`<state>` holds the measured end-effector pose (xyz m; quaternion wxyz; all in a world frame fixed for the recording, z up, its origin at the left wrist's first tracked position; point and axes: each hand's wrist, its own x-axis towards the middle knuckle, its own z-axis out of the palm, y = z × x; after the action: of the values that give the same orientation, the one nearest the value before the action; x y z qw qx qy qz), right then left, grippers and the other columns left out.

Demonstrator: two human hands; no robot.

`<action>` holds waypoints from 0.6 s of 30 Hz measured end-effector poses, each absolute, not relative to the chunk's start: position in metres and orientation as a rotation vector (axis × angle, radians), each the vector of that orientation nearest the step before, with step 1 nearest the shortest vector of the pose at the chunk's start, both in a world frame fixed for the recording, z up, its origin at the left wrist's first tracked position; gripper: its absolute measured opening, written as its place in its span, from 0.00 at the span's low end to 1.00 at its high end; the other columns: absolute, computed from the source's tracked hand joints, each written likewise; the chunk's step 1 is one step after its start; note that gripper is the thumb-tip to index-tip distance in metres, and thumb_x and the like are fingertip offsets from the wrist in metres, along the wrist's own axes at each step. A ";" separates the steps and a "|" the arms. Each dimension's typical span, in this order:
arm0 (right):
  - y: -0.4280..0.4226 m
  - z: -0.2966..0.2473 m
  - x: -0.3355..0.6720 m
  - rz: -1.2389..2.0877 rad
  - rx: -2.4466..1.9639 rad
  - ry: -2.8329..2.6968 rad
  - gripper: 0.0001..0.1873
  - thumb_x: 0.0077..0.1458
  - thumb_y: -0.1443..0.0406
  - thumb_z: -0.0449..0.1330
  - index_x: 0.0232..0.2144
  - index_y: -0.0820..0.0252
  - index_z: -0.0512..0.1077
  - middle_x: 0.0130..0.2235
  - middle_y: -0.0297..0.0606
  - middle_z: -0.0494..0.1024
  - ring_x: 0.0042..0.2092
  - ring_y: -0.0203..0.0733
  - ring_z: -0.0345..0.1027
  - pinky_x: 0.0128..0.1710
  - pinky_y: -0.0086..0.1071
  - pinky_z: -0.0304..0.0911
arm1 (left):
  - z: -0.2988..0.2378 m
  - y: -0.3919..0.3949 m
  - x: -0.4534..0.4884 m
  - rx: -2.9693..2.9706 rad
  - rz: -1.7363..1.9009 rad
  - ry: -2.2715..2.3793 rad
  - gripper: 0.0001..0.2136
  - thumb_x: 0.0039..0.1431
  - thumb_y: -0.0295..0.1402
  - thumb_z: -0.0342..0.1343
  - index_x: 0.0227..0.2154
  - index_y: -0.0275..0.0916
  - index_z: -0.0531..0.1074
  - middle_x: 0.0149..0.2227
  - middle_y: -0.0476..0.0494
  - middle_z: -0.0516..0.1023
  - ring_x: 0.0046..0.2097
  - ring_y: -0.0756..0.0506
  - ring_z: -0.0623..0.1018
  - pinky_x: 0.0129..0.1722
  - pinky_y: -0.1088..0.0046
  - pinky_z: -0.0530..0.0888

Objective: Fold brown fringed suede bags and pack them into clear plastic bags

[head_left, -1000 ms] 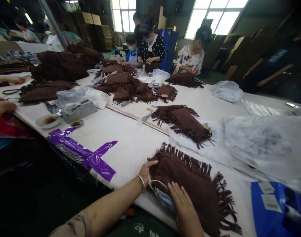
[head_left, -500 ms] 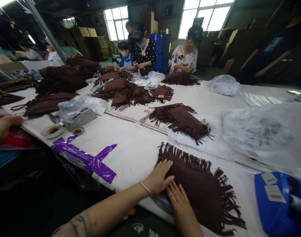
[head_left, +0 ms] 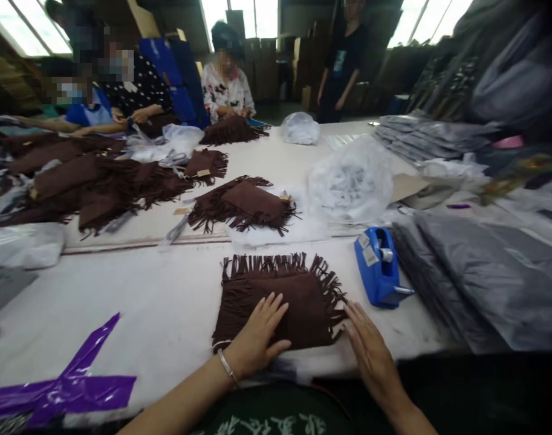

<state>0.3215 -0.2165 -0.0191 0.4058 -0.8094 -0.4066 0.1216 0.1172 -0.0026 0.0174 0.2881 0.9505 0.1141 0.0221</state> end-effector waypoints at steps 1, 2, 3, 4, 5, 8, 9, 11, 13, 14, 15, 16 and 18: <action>-0.225 -0.018 0.315 0.420 -1.961 -0.798 0.26 0.61 0.53 0.45 0.58 0.56 0.59 0.60 0.43 0.61 0.61 0.48 0.53 0.61 0.49 0.47 | 0.020 -0.010 0.124 2.561 0.026 0.219 0.34 0.57 0.40 0.54 0.63 0.41 0.45 0.66 0.39 0.41 0.66 0.39 0.41 0.64 0.52 0.46; -0.233 -0.017 0.306 0.560 -1.852 -0.578 0.28 0.60 0.50 0.45 0.57 0.57 0.61 0.58 0.45 0.64 0.58 0.48 0.58 0.59 0.48 0.51 | 0.022 -0.017 0.131 2.583 -0.002 0.150 0.36 0.56 0.37 0.55 0.63 0.40 0.44 0.66 0.39 0.40 0.66 0.38 0.41 0.64 0.52 0.46; -0.238 -0.016 0.297 0.708 -1.721 -0.377 0.30 0.59 0.48 0.45 0.55 0.59 0.63 0.55 0.47 0.68 0.54 0.49 0.63 0.57 0.48 0.55 | 0.023 -0.023 0.138 2.604 -0.020 0.105 0.36 0.55 0.34 0.55 0.63 0.40 0.44 0.66 0.39 0.40 0.66 0.38 0.40 0.64 0.52 0.46; -0.242 -0.016 0.288 0.855 -1.577 -0.213 0.32 0.58 0.46 0.44 0.54 0.62 0.64 0.53 0.50 0.70 0.52 0.50 0.66 0.55 0.48 0.58 | 0.023 -0.028 0.145 2.624 -0.030 0.081 0.36 0.53 0.30 0.55 0.63 0.39 0.45 0.66 0.40 0.40 0.66 0.38 0.39 0.64 0.52 0.45; -0.244 -0.017 0.281 0.990 -1.435 -0.090 0.33 0.58 0.45 0.45 0.52 0.64 0.66 0.51 0.51 0.72 0.50 0.50 0.68 0.54 0.48 0.59 | 0.022 -0.032 0.151 2.641 -0.034 0.068 0.36 0.52 0.26 0.54 0.63 0.39 0.46 0.66 0.40 0.41 0.66 0.38 0.39 0.64 0.52 0.45; -0.243 -0.019 0.272 1.269 -1.077 0.080 0.35 0.57 0.44 0.44 0.51 0.67 0.67 0.50 0.54 0.72 0.52 0.51 0.66 0.56 0.48 0.56 | 0.016 -0.036 0.165 2.642 -0.023 0.008 0.33 0.50 0.21 0.50 0.61 0.37 0.53 0.65 0.40 0.47 0.66 0.39 0.42 0.65 0.53 0.45; -0.240 -0.019 0.273 1.320 -0.982 0.087 0.36 0.57 0.44 0.43 0.51 0.67 0.67 0.51 0.54 0.71 0.53 0.50 0.65 0.57 0.48 0.54 | 0.014 -0.036 0.168 2.628 -0.007 -0.016 0.31 0.51 0.20 0.49 0.60 0.37 0.55 0.65 0.40 0.50 0.66 0.40 0.44 0.65 0.54 0.46; -0.228 -0.018 0.279 1.384 -0.825 0.058 0.38 0.57 0.42 0.40 0.50 0.68 0.68 0.52 0.54 0.70 0.54 0.50 0.64 0.58 0.48 0.51 | 0.010 -0.035 0.169 2.604 0.030 -0.045 0.27 0.54 0.20 0.46 0.58 0.37 0.58 0.63 0.40 0.55 0.66 0.42 0.49 0.65 0.54 0.48; -0.210 -0.015 0.287 1.390 -0.707 0.010 0.39 0.57 0.42 0.38 0.50 0.66 0.68 0.53 0.52 0.69 0.55 0.49 0.62 0.59 0.48 0.49 | 0.010 -0.034 0.167 2.600 0.063 -0.045 0.26 0.55 0.20 0.44 0.58 0.38 0.58 0.62 0.40 0.57 0.65 0.42 0.51 0.64 0.54 0.50; -0.200 -0.013 0.291 1.366 -0.670 -0.008 0.38 0.57 0.42 0.37 0.50 0.64 0.68 0.54 0.50 0.69 0.56 0.48 0.62 0.59 0.48 0.49 | 0.011 -0.034 0.165 2.604 0.079 -0.041 0.26 0.55 0.20 0.44 0.59 0.38 0.57 0.62 0.41 0.57 0.65 0.42 0.51 0.64 0.53 0.50; -0.189 -0.011 0.296 1.334 -0.652 -0.021 0.38 0.57 0.42 0.37 0.50 0.63 0.69 0.54 0.48 0.69 0.56 0.48 0.62 0.59 0.49 0.50 | 0.013 -0.034 0.163 2.609 0.092 -0.041 0.27 0.55 0.20 0.45 0.59 0.38 0.57 0.63 0.41 0.56 0.65 0.42 0.51 0.64 0.53 0.50; -0.178 -0.010 0.300 1.299 -0.656 -0.031 0.38 0.57 0.41 0.37 0.49 0.62 0.69 0.54 0.47 0.69 0.56 0.48 0.62 0.58 0.50 0.51 | 0.014 -0.034 0.161 2.614 0.104 -0.041 0.27 0.55 0.20 0.45 0.59 0.38 0.56 0.63 0.41 0.56 0.65 0.42 0.51 0.64 0.53 0.50; -0.159 -0.009 0.310 1.242 -0.720 -0.055 0.41 0.54 0.38 0.37 0.49 0.62 0.69 0.53 0.48 0.70 0.56 0.50 0.61 0.56 0.52 0.53 | 0.018 -0.035 0.158 2.628 0.115 -0.046 0.27 0.55 0.20 0.45 0.59 0.38 0.56 0.63 0.41 0.55 0.65 0.42 0.51 0.64 0.53 0.50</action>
<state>0.3096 -0.1586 -0.0087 0.7529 -0.3298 -0.0252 0.5690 0.1581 -0.0346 0.0176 0.2527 0.9665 -0.0168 0.0422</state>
